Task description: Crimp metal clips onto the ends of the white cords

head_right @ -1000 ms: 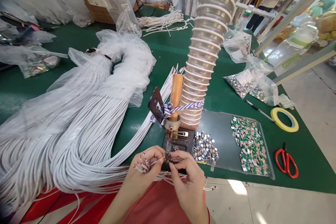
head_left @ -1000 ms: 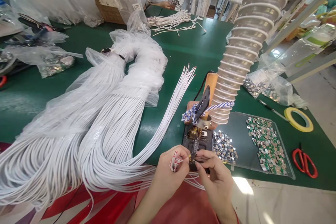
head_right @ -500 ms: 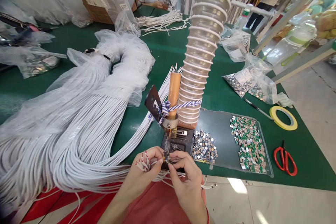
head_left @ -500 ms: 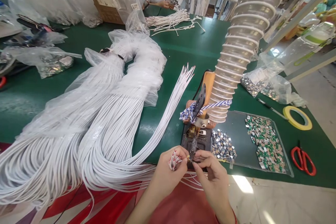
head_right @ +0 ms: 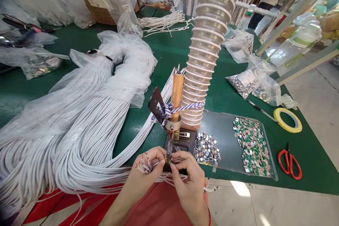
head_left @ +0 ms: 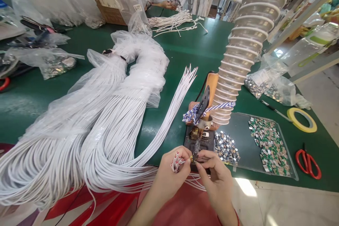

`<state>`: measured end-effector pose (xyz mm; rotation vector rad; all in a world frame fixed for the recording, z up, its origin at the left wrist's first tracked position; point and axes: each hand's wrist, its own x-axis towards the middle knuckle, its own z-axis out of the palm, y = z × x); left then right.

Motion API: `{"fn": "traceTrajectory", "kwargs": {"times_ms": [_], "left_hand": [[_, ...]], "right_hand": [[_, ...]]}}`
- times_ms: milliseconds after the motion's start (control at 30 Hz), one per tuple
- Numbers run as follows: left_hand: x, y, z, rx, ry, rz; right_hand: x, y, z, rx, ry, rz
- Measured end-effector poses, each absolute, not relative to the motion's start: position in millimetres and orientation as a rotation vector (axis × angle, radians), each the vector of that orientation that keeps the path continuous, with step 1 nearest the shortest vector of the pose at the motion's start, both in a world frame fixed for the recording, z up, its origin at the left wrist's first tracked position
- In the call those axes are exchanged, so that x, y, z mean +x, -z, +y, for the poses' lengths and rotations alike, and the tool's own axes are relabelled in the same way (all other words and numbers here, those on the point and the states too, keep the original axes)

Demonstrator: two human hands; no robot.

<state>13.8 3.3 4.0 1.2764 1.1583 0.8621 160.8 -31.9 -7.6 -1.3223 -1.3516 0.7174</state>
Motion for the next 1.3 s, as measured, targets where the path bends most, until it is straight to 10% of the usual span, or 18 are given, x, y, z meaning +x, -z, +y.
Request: {"fn": "traceTrajectory", "kwargs": {"times_ms": [1300], "left_hand": [[4.0, 23.0, -49.7, 1.173, -0.693, 0.947]], "right_hand": [[186.0, 4.8, -59.4, -1.163, -0.922, -1.813]]}}
